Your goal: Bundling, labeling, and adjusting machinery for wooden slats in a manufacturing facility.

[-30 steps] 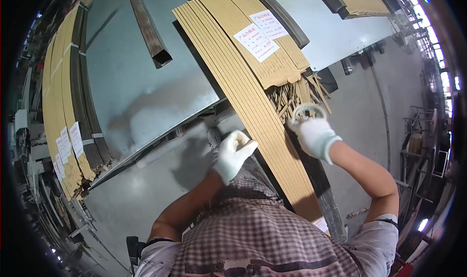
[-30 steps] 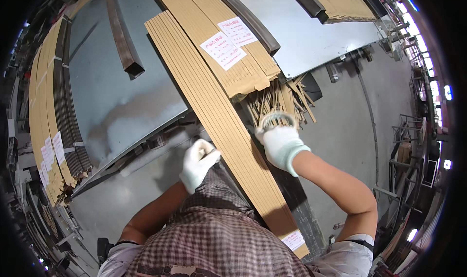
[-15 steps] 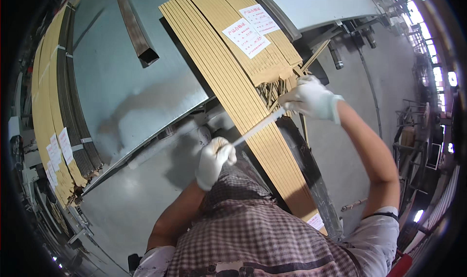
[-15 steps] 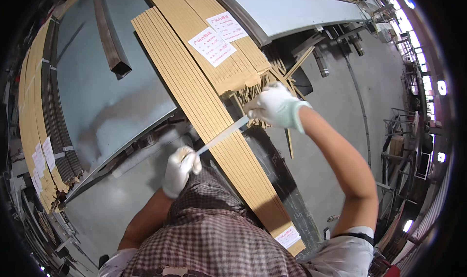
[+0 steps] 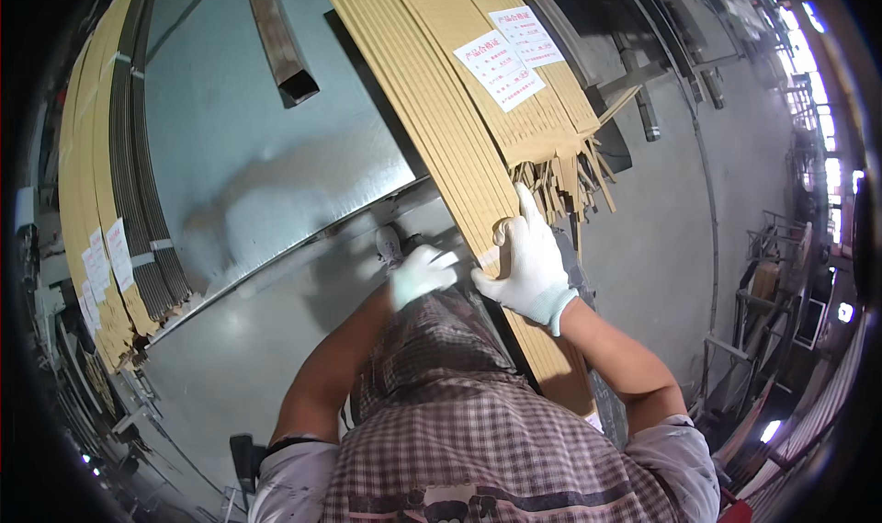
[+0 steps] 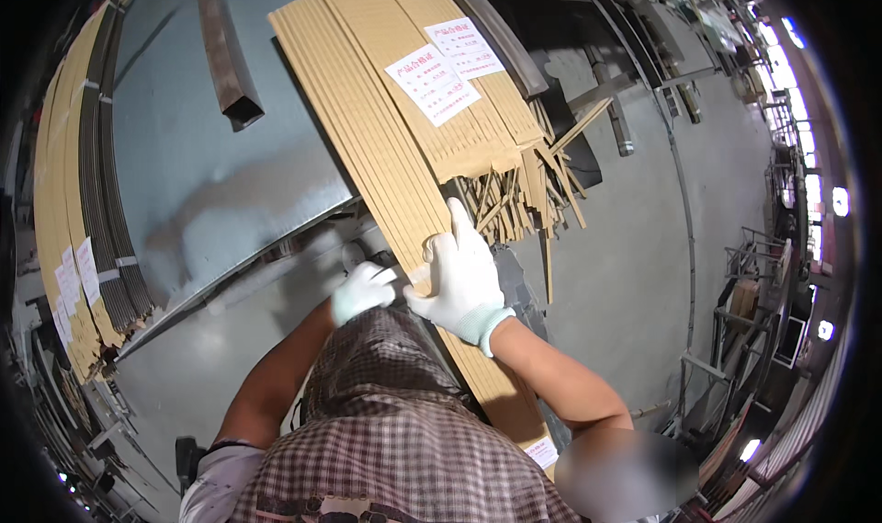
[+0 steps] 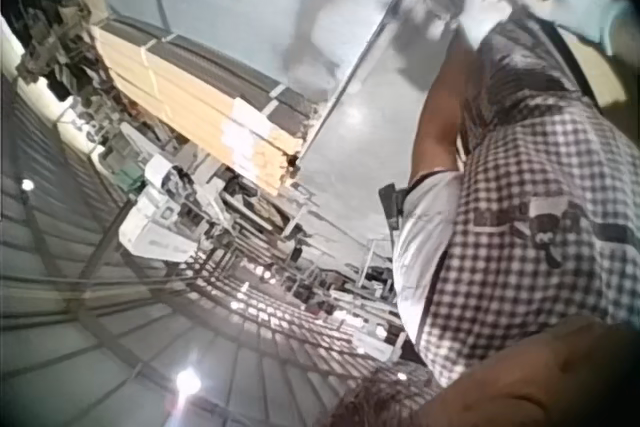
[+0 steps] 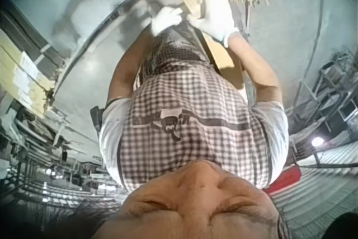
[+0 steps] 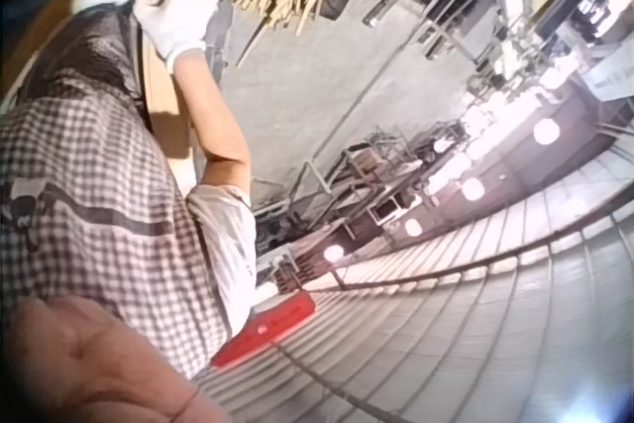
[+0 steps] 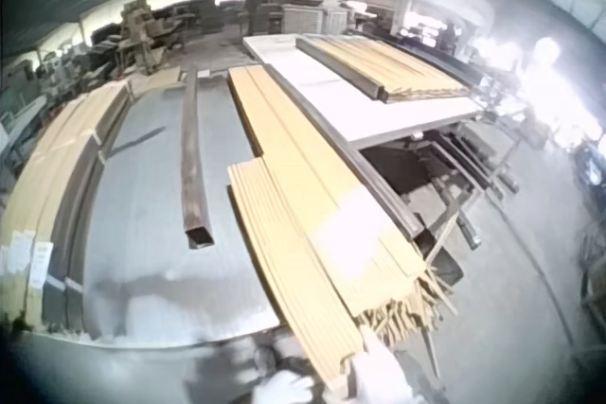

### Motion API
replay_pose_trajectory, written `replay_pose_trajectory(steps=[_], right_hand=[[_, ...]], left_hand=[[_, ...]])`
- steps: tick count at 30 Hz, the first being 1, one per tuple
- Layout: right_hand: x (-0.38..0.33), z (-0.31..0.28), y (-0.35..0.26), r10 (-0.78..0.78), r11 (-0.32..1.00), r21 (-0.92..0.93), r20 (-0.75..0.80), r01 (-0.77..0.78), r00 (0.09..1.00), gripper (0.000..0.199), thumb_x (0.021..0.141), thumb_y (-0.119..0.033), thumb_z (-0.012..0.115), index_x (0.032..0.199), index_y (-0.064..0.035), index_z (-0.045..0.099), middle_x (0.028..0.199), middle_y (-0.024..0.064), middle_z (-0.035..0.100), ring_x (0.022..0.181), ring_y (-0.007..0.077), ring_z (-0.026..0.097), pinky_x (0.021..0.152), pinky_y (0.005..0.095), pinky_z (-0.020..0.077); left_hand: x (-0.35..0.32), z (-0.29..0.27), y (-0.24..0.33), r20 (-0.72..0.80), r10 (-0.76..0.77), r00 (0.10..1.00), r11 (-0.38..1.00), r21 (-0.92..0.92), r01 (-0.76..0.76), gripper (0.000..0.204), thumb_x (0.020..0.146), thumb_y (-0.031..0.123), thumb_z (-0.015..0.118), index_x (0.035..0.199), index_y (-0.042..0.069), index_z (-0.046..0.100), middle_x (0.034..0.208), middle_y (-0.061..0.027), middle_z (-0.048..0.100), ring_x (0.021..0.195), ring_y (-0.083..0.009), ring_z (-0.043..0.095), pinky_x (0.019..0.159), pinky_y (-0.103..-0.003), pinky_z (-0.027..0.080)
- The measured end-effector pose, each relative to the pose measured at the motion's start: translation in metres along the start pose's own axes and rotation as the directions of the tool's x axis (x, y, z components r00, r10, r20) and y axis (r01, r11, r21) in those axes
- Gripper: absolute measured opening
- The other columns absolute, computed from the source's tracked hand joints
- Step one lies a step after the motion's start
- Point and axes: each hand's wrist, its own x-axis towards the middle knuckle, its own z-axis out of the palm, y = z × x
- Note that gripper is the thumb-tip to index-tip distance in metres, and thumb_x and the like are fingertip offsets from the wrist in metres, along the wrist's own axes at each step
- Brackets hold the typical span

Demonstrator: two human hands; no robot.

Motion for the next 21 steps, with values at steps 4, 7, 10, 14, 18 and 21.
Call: replay_pose_trajectory(steps=[4,7,10,14,18,21], right_hand=[[-0.005,0.013,0.017,-0.051,0.998,-0.037,-0.114,0.047,0.992,0.056,0.062,-0.024,0.085,0.101,-0.0047,0.051,0.144,0.0416,0.027,0.122,0.0526,0.045,0.102,0.0474,0.0421],[-0.002,-0.007,0.019,-0.122,0.975,0.190,0.043,0.112,0.992,0.064,0.063,-0.028,0.087,0.110,-0.0033,0.050,0.147,0.0382,0.026,0.132,0.0514,0.037,0.108,0.0473,0.0375],[0.003,-0.055,0.034,-0.323,0.846,0.469,0.073,0.253,0.944,0.101,0.064,-0.034,0.088,0.142,0.0005,0.035,0.147,0.0294,0.031,0.141,0.0441,0.028,0.114,0.0494,0.0295],[0.027,-0.113,-0.025,-0.049,0.953,-0.237,0.495,0.189,0.868,0.056,0.089,-0.046,0.060,0.131,-0.0099,0.057,0.103,0.0149,0.068,0.095,0.0316,0.066,0.082,0.0441,0.0513],[0.030,-0.113,0.001,0.050,0.878,-0.449,0.436,0.169,0.899,0.027,0.092,-0.030,0.053,0.108,-0.0159,0.071,0.088,0.0117,0.072,0.084,0.0292,0.070,0.075,0.0445,0.0543],[0.053,-0.048,0.043,0.253,0.849,-0.528,0.430,0.014,0.867,0.024,0.090,-0.022,0.054,0.102,-0.0143,0.073,0.094,0.0130,0.073,0.089,0.0305,0.070,0.078,0.0453,0.0544]], left_hand=[[-0.019,0.021,0.147,0.029,0.115,0.993,0.870,0.480,-0.115,0.024,0.088,0.002,0.063,0.112,-0.003,0.066,0.088,-0.0023,0.068,0.072,-0.0065,0.059,0.057,-0.023,0.045],[0.011,0.062,0.169,-0.094,0.244,0.965,0.795,0.589,-0.144,0.014,0.088,0.003,0.064,0.101,-0.001,0.069,0.077,-0.0028,0.065,0.065,-0.0065,0.057,0.056,-0.024,0.044],[0.053,0.101,0.148,-0.286,-0.146,0.947,0.988,0.004,0.153,0.014,0.087,0.012,0.066,0.084,-0.001,0.067,0.065,-0.0027,0.055,0.060,-0.0058,0.052,0.055,-0.025,0.044],[0.076,0.106,0.126,-0.309,0.260,0.915,0.620,0.780,0.087,0.046,0.060,0.033,0.086,0.091,0.008,0.064,0.093,-0.0102,0.066,0.087,-0.0347,0.061,0.083,-0.046,0.048],[0.082,0.096,0.122,-0.222,0.501,0.836,0.410,0.912,-0.003,0.071,0.054,0.041,0.088,0.111,0.012,0.056,0.123,-0.0104,0.056,0.109,-0.0341,0.052,0.093,-0.047,0.041],[0.086,0.102,0.121,-0.231,0.490,0.841,0.434,0.901,-0.005,0.070,0.055,0.041,0.088,0.111,0.012,0.057,0.121,-0.0102,0.057,0.107,-0.0336,0.052,0.093,-0.048,0.040]])
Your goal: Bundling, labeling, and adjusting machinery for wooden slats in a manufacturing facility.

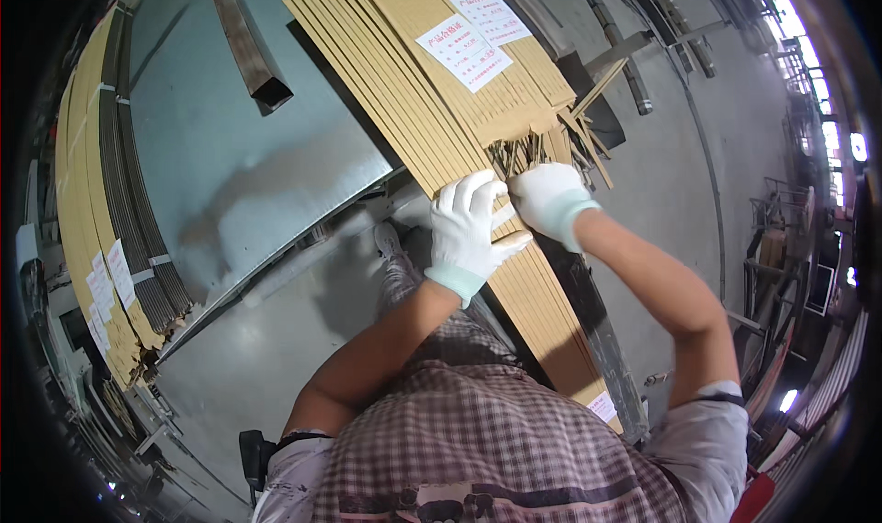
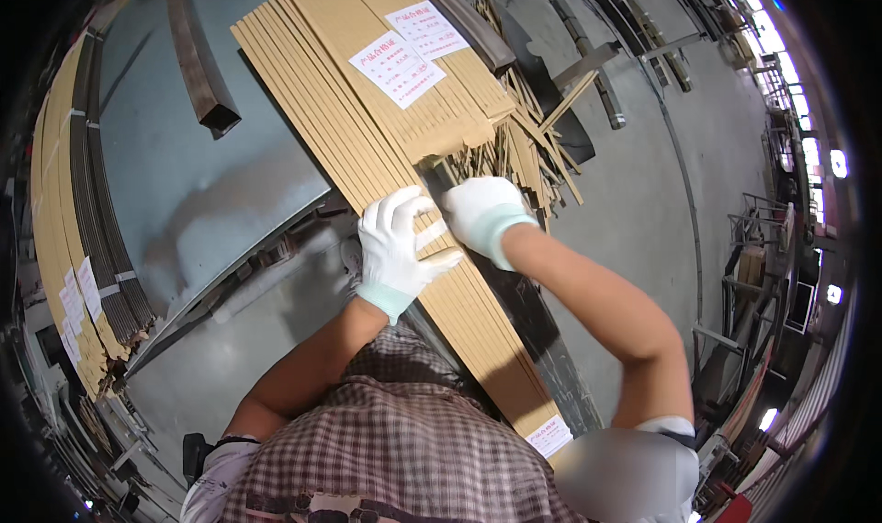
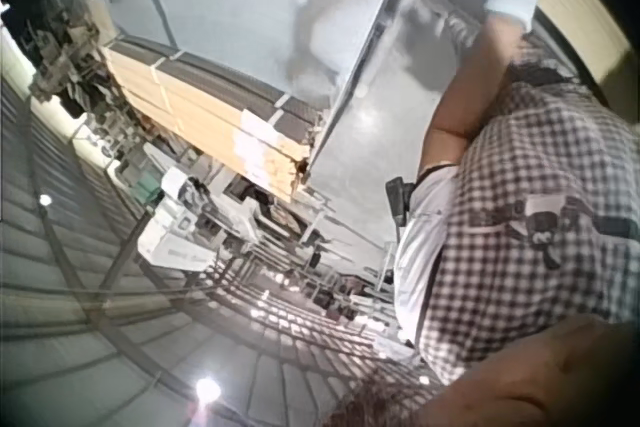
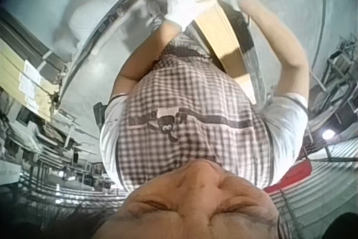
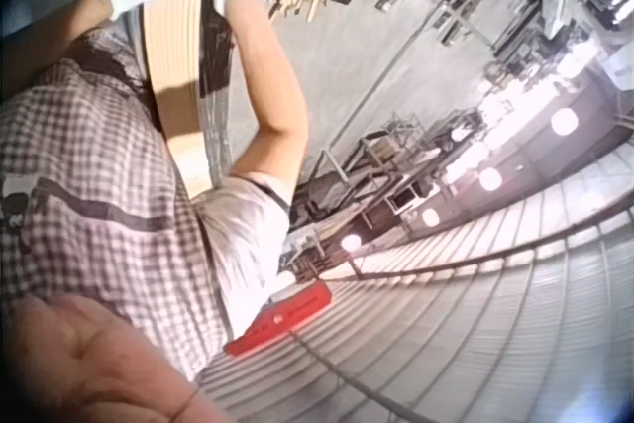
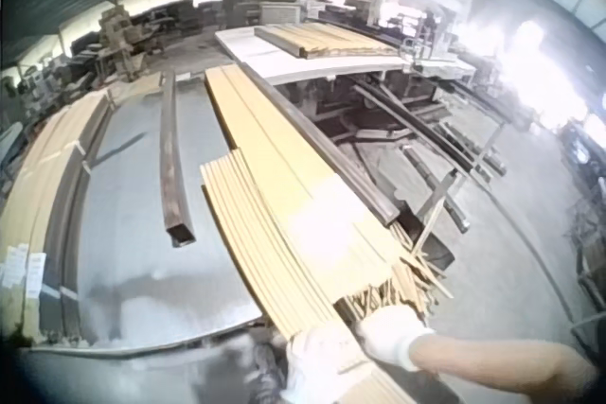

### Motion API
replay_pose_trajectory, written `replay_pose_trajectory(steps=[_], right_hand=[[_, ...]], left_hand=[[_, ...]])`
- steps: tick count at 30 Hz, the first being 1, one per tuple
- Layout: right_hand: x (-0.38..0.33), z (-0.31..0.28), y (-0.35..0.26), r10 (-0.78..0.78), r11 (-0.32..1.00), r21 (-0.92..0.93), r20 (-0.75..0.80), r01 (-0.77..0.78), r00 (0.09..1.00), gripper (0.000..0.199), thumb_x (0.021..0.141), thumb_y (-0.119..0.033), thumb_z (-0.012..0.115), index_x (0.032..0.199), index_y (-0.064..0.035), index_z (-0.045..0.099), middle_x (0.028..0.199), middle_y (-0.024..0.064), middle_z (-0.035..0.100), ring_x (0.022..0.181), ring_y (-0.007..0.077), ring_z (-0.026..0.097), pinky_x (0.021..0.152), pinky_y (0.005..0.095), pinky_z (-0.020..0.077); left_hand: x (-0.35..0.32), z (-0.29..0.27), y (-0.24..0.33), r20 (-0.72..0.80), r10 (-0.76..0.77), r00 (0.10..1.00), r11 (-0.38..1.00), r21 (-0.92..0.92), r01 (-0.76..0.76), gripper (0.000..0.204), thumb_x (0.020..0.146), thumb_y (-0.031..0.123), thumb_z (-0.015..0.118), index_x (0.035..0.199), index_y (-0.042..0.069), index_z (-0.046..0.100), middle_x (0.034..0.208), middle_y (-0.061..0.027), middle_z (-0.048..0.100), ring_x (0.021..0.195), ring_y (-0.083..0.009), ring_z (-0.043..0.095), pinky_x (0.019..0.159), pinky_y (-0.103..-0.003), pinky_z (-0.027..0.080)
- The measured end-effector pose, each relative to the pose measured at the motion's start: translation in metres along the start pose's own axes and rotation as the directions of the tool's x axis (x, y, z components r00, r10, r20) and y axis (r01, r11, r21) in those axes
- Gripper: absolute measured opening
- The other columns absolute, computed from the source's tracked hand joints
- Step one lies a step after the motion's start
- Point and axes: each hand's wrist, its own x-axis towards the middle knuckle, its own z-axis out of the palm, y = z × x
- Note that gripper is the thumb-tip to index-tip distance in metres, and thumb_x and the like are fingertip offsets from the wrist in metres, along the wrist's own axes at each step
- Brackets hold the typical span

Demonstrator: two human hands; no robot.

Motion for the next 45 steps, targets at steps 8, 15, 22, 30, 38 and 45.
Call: replay_pose_trajectory(steps=[8,15,22,30,38,45], right_hand=[[-0.010,0.010,0.024,-0.245,0.879,0.368,-0.200,0.304,0.949,0.030,0.087,-0.006,0.053,0.115,-0.0024,0.065,0.108,0.0177,0.068,0.113,0.0353,0.059,0.098,0.0407,0.0469],[-0.030,0.019,0.027,-0.287,0.688,0.564,-0.366,0.456,0.885,0.049,0.099,-0.035,0.048,0.127,0.0042,0.053,0.113,0.0228,0.056,0.108,0.0375,0.053,0.096,0.0402,0.0431],[-0.069,0.066,0.007,-0.191,0.963,0.183,-0.048,0.197,0.980,0.086,0.093,-0.070,0.036,0.141,0.0014,0.041,0.115,0.0364,0.056,0.103,0.0476,0.060,0.090,0.0515,0.0474],[-0.036,0.057,-0.002,-0.057,0.934,0.345,-0.114,0.093,0.992,0.089,0.091,-0.068,0.043,0.144,0.0039,0.038,0.112,0.0304,0.058,0.099,0.0448,0.061,0.087,0.0463,0.0491],[-0.106,-0.035,-0.013,-0.431,0.713,0.453,-0.318,0.535,0.844,0.062,0.086,-0.012,0.052,0.147,-0.0121,0.038,0.096,0.0199,0.060,0.086,0.0374,0.063,0.077,0.0457,0.0526],[-0.099,-0.047,-0.037,-0.596,0.743,0.123,-0.326,0.658,0.734,0.026,0.088,-0.022,0.059,0.114,-0.0170,0.063,0.077,0.0057,0.063,0.073,0.0270,0.066,0.073,0.0379,0.0523]], left_hand=[[-0.037,-0.015,-0.021,0.021,-0.699,0.715,0.484,-0.722,0.495,0.018,0.089,0.001,0.066,0.088,0.007,0.049,0.074,0.0023,0.053,0.056,-0.0067,0.051,0.051,-0.020,0.042],[-0.059,-0.023,-0.032,-0.152,-0.355,0.922,0.897,-0.333,0.290,0.045,0.100,0.021,0.056,0.134,-0.003,0.039,0.106,-0.0093,0.060,0.092,-0.0125,0.059,0.078,-0.026,0.048],[-0.084,0.004,0.028,0.107,-0.451,0.886,0.755,-0.484,0.443,0.062,0.100,0.021,0.053,0.149,0.000,0.022,0.132,-0.0185,0.054,0.125,-0.0267,0.051,0.108,-0.040,0.037],[-0.062,0.030,0.007,0.229,-0.775,0.589,0.316,-0.666,0.675,0.050,0.096,0.027,0.064,0.135,0.004,0.043,0.125,-0.0113,0.058,0.110,-0.0211,0.058,0.093,-0.033,0.047],[-0.058,-0.073,0.034,-0.006,-0.587,0.809,0.584,-0.695,0.419,0.045,0.080,-0.004,0.071,0.119,0.003,0.050,0.104,-0.0034,0.055,0.095,-0.0104,0.055,0.088,-0.027,0.046],[-0.080,-0.098,0.015,0.607,-0.258,0.751,0.019,-0.774,0.633,0.009,0.093,0.000,0.058,0.086,0.004,0.054,0.081,-0.0057,0.061,0.075,-0.0115,0.059,0.073,-0.028,0.050]])
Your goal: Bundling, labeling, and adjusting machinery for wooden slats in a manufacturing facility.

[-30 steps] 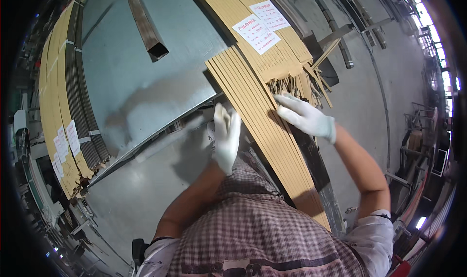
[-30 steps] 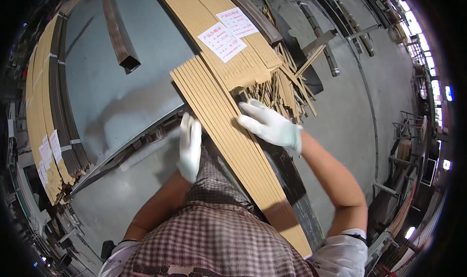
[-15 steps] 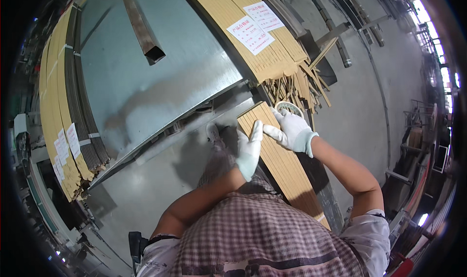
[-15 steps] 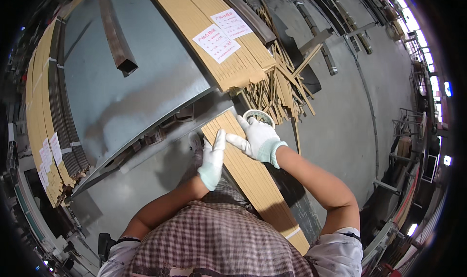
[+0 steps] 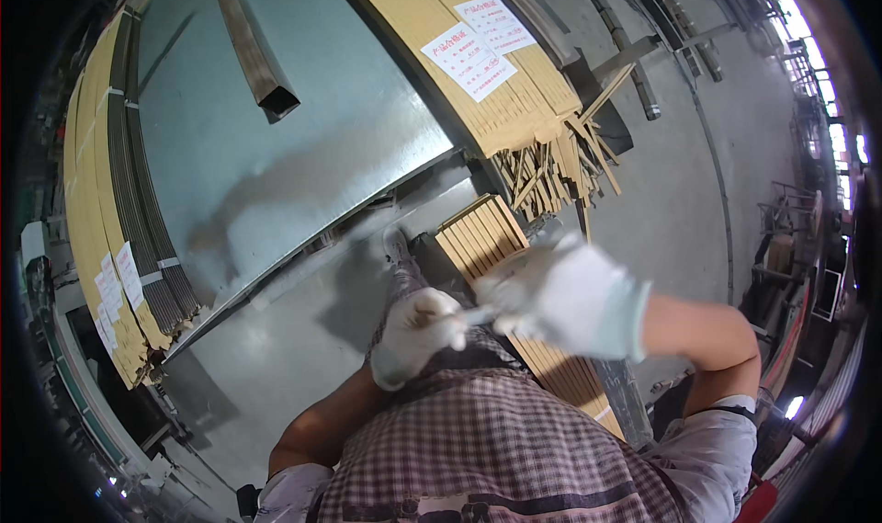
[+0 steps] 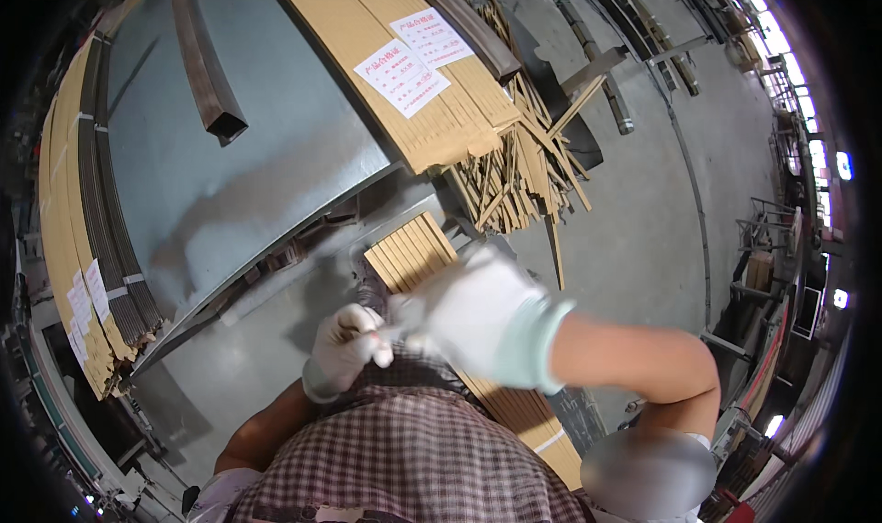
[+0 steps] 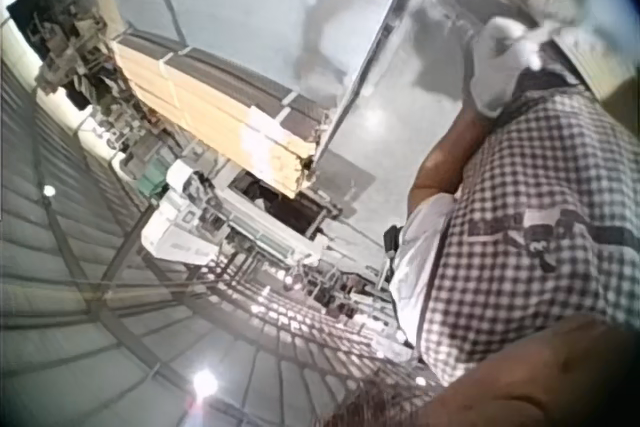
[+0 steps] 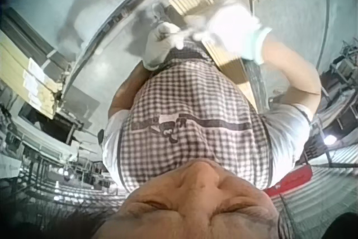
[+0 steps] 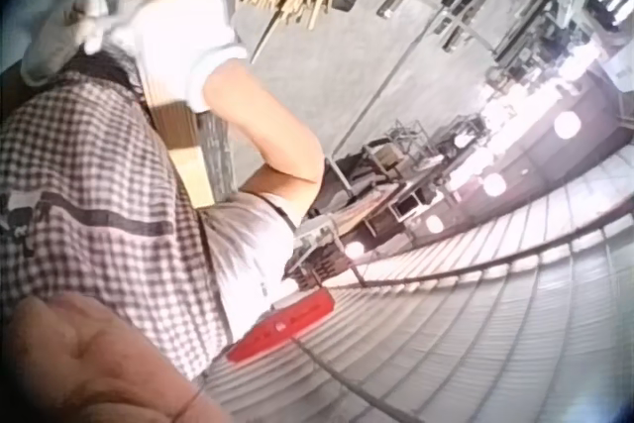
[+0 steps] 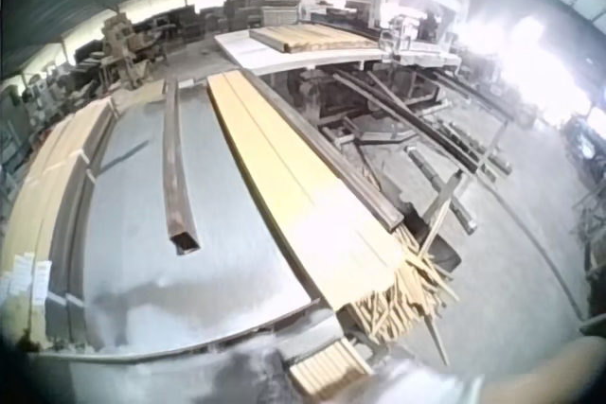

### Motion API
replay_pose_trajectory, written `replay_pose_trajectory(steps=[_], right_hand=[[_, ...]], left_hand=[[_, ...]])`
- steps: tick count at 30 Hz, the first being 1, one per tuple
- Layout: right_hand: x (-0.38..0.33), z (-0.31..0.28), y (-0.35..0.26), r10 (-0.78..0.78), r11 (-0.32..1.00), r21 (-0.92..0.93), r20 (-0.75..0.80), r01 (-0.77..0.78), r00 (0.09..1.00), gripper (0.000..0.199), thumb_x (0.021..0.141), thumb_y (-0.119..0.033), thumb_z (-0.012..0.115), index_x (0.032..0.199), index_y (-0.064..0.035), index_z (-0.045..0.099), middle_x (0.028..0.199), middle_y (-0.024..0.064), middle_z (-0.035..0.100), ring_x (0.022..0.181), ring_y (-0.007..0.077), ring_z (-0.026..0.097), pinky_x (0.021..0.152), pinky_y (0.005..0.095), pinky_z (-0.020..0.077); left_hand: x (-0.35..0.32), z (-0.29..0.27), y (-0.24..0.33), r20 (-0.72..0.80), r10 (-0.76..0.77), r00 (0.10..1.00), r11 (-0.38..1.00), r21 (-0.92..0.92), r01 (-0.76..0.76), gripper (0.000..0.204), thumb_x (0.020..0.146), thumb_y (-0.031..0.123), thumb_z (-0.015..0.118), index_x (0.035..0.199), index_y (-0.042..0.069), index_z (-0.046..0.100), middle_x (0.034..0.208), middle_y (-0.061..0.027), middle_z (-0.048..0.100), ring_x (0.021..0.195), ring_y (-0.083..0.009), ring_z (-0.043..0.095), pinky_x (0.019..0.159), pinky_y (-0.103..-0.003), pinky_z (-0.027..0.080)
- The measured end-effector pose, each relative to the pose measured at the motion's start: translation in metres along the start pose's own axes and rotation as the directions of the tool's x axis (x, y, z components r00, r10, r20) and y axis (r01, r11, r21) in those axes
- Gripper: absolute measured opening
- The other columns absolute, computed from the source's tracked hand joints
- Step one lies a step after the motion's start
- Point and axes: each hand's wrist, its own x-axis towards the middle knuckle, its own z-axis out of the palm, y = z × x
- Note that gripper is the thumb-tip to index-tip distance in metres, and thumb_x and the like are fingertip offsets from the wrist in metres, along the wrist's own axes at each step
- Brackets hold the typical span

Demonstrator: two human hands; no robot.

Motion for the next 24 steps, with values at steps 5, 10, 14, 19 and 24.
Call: replay_pose_trajectory(steps=[5,10,14,19,24], right_hand=[[0.000,0.017,0.109,0.438,0.890,-0.233,0.198,-0.392,0.877,0.019,0.088,-0.025,0.058,0.101,-0.0163,0.067,0.086,0.0079,0.068,0.092,0.0282,0.063,0.083,0.0429,0.0431],[0.017,0.106,0.150,0.375,0.881,0.180,0.299,-0.438,0.878,0.040,0.090,-0.028,0.059,0.121,-0.0023,0.062,0.111,0.0245,0.065,0.105,0.0379,0.061,0.097,0.0428,0.0456],[0.018,0.126,0.160,0.238,0.489,0.794,0.276,-0.361,0.931,0.035,0.087,-0.017,0.068,0.116,0.0008,0.061,0.113,0.0215,0.066,0.100,0.0293,0.062,0.095,0.0360,0.0470],[0.017,0.120,0.116,0.754,0.544,0.789,-0.309,-0.287,0.580,0.029,0.091,-0.012,0.065,0.113,0.0040,0.056,0.099,0.0096,0.060,0.092,0.0148,0.058,0.084,0.0299,0.0490],[0.031,0.096,0.019,0.602,0.796,0.308,-0.312,-0.521,0.735,0.047,0.066,-0.026,0.084,0.095,0.0003,0.057,0.112,0.0226,0.056,0.095,0.0364,0.062,0.088,0.0423,0.0494]], left_hand=[[0.036,-0.053,-0.030,-0.164,0.132,0.978,0.917,0.395,-0.057,0.008,0.095,0.003,0.056,0.087,0.003,0.056,0.077,-0.0030,0.060,0.069,-0.0090,0.056,0.065,-0.025,0.047],[0.074,-0.073,-0.072,-0.113,0.034,0.993,0.964,0.266,-0.003,0.026,0.091,-0.004,0.048,0.116,0.000,0.055,0.096,-0.0034,0.060,0.080,-0.0108,0.057,0.072,-0.026,0.048],[0.102,-0.106,-0.107,-0.051,-0.040,0.998,0.955,-0.296,0.023,0.029,0.091,0.009,0.068,0.118,0.005,0.058,0.107,-0.0053,0.065,0.089,-0.0136,0.063,0.079,-0.028,0.054],[0.147,-0.111,-0.117,0.300,0.134,0.944,0.986,-0.135,-0.097,0.069,0.078,0.016,0.083,0.138,0.006,0.050,0.133,-0.0089,0.058,0.123,-0.0179,0.053,0.105,-0.034,0.045],[0.144,-0.093,-0.077,0.287,-0.072,0.955,0.961,0.276,-0.010,0.057,0.084,0.011,0.075,0.135,0.004,0.052,0.130,-0.0067,0.059,0.119,-0.0177,0.055,0.100,-0.033,0.048]])
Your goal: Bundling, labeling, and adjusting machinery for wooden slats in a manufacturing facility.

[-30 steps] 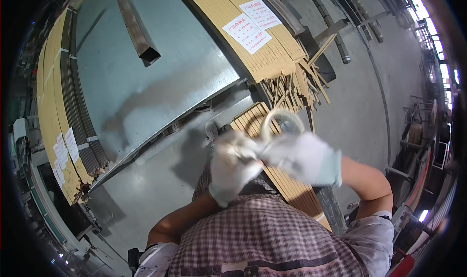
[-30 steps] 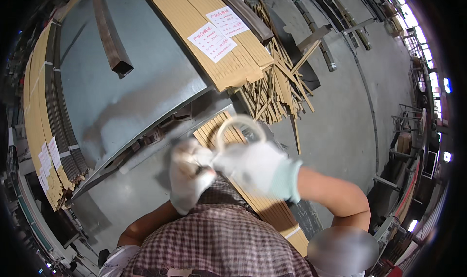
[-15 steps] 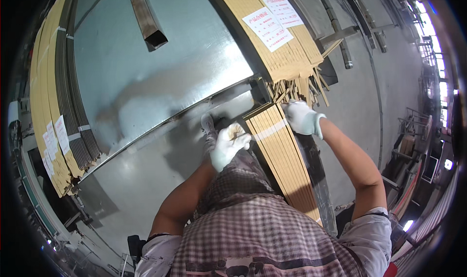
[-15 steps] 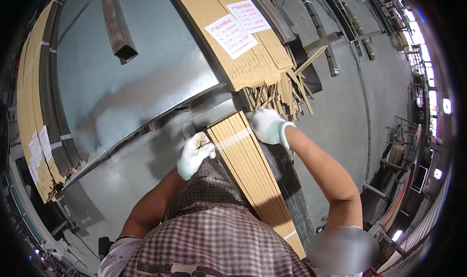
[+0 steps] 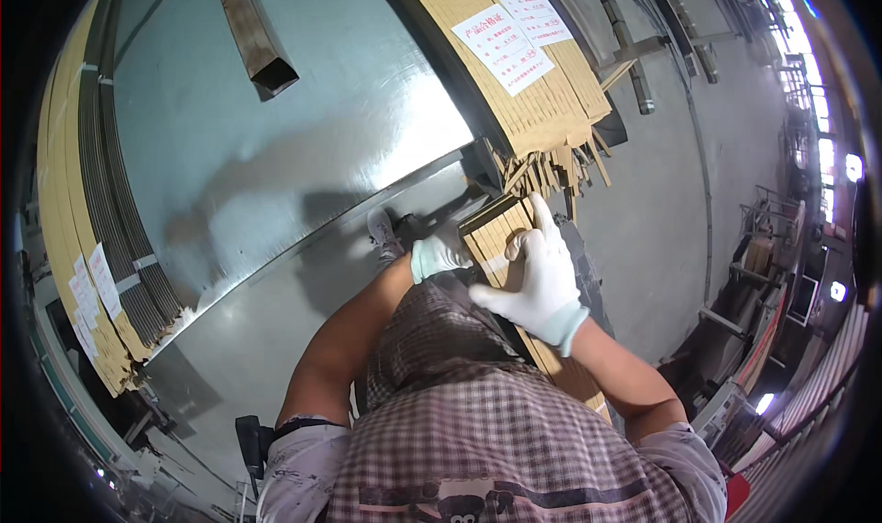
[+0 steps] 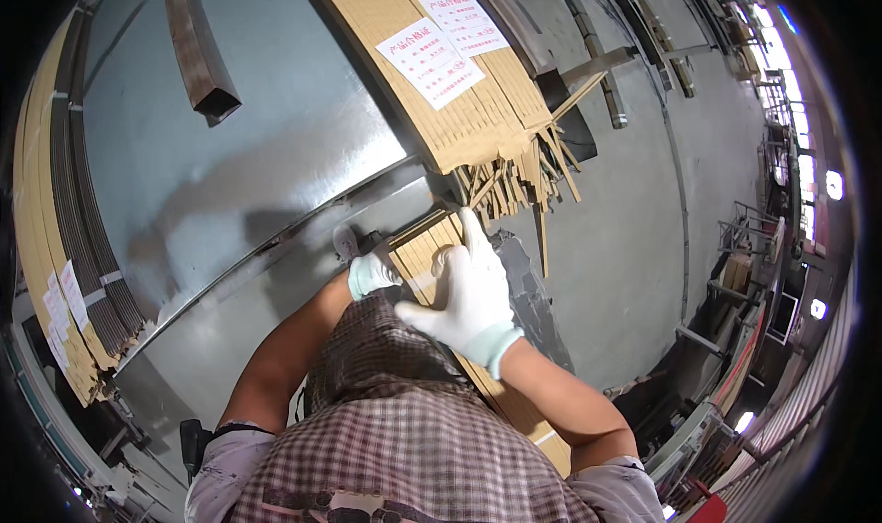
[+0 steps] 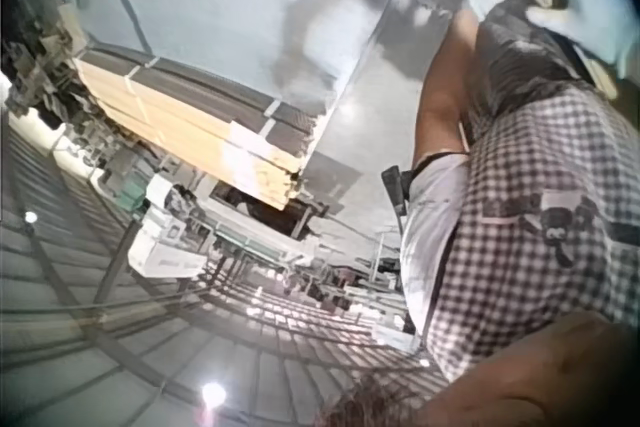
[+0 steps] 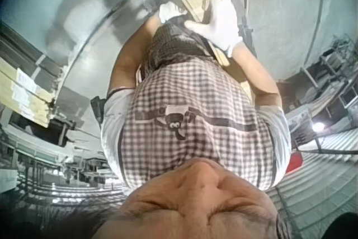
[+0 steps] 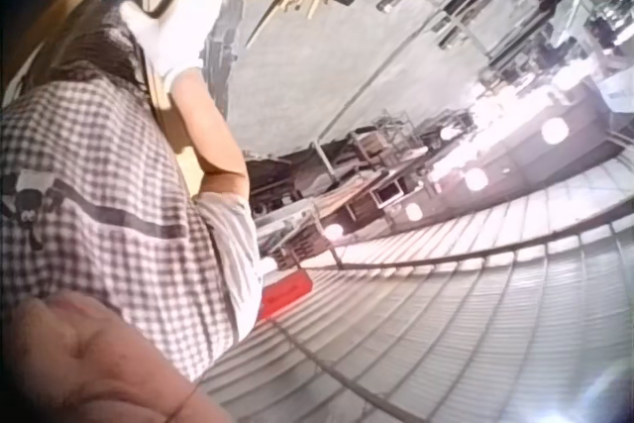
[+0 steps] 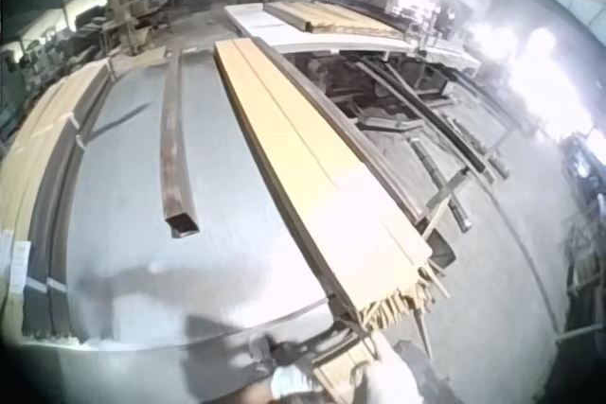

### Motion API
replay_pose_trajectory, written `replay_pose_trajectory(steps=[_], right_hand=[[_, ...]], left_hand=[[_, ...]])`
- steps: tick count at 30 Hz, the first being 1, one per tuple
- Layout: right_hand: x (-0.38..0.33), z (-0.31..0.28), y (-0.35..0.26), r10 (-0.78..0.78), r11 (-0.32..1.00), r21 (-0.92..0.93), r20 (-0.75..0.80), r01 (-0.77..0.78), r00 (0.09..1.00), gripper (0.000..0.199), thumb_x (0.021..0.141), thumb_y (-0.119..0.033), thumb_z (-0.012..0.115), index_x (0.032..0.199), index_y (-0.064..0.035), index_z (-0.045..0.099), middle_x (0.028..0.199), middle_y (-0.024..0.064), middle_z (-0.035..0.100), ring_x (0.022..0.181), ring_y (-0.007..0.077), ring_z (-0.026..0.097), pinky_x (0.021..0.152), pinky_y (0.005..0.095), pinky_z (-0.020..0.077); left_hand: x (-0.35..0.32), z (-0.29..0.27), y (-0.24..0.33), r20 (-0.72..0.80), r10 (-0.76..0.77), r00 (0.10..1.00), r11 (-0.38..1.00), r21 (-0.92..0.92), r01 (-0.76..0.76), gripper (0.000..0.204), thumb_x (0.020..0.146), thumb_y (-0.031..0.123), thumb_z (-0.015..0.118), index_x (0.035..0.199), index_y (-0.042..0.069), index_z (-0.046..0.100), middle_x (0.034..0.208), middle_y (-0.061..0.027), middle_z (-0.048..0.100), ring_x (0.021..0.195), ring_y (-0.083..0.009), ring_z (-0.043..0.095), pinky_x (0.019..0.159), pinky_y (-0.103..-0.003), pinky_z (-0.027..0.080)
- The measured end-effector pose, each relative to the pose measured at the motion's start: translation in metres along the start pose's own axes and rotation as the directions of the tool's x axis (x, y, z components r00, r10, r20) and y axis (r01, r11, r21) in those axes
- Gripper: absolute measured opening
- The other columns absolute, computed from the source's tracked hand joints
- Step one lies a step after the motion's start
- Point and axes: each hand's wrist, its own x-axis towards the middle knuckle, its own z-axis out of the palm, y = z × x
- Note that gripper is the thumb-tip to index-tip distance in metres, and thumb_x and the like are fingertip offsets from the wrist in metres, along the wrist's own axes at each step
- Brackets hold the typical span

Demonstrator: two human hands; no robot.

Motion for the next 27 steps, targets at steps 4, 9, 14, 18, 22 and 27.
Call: replay_pose_trajectory(steps=[4,9,14,18,22,27], right_hand=[[-0.005,0.024,0.013,-0.042,0.998,-0.045,-0.215,0.033,0.976,0.041,0.066,-0.027,0.081,0.088,-0.0031,0.056,0.138,0.0350,0.043,0.110,0.0473,0.056,0.094,0.0464,0.0472],[-0.004,0.031,0.006,-0.094,0.993,-0.085,-0.243,0.076,0.966,0.033,0.070,-0.024,0.078,0.085,-0.0058,0.056,0.142,0.0363,0.039,0.116,0.0462,0.054,0.095,0.0453,0.0472],[-0.003,0.026,0.019,-0.018,0.998,-0.055,-0.266,0.004,0.964,0.032,0.068,-0.023,0.078,0.084,-0.0061,0.055,0.140,0.0363,0.042,0.117,0.0457,0.054,0.096,0.0457,0.0462],[-0.004,0.030,0.012,0.037,0.999,0.004,-0.236,-0.037,0.971,0.038,0.067,-0.021,0.077,0.096,-0.0046,0.059,0.134,0.0362,0.046,0.121,0.0455,0.052,0.101,0.0459,0.0438],[-0.005,0.023,0.024,-0.026,0.987,0.155,-0.098,0.041,0.995,0.092,0.069,-0.025,0.081,0.143,0.0041,0.034,0.142,0.0340,0.040,0.137,0.0434,0.039,0.113,0.0419,0.0354],[-0.006,-0.064,0.032,-0.274,0.884,0.348,-0.157,0.313,0.949,0.122,0.067,-0.040,0.087,0.153,0.0050,0.015,0.155,0.0272,0.026,0.144,0.0391,0.030,0.117,0.0408,0.0271]], left_hand=[[0.006,-0.001,-0.004,0.036,-0.086,0.996,0.996,-0.025,0.087,0.051,0.086,0.011,0.071,0.133,0.004,0.053,0.132,-0.0097,0.056,0.123,-0.0213,0.051,0.103,-0.036,0.045],[-0.002,-0.015,-0.046,0.020,0.027,0.999,0.943,-0.333,-0.018,0.044,0.089,0.013,0.067,0.130,0.002,0.054,0.123,-0.0084,0.061,0.112,-0.0182,0.059,0.091,-0.031,0.050],[-0.105,-0.023,0.039,-0.108,-0.340,0.934,0.940,-0.034,0.339,0.045,0.084,-0.002,0.063,0.128,-0.003,0.057,0.105,-0.0084,0.065,0.095,-0.0090,0.058,0.076,-0.026,0.049],[-0.100,0.036,0.145,0.020,0.250,0.968,0.809,0.546,-0.220,0.034,0.088,0.002,0.059,0.121,-0.005,0.062,0.087,-0.0038,0.063,0.077,-0.0078,0.054,0.068,-0.024,0.045],[-0.037,0.059,0.149,-0.054,0.107,0.993,0.939,0.335,-0.083,0.033,0.090,0.007,0.056,0.120,-0.004,0.063,0.082,-0.0018,0.064,0.073,-0.0088,0.058,0.065,-0.023,0.046],[-0.002,0.073,0.135,-0.104,-0.347,0.932,0.860,0.360,0.361,0.032,0.088,0.011,0.059,0.118,-0.001,0.063,0.093,-0.0040,0.067,0.081,-0.0128,0.064,0.067,-0.025,0.049]])
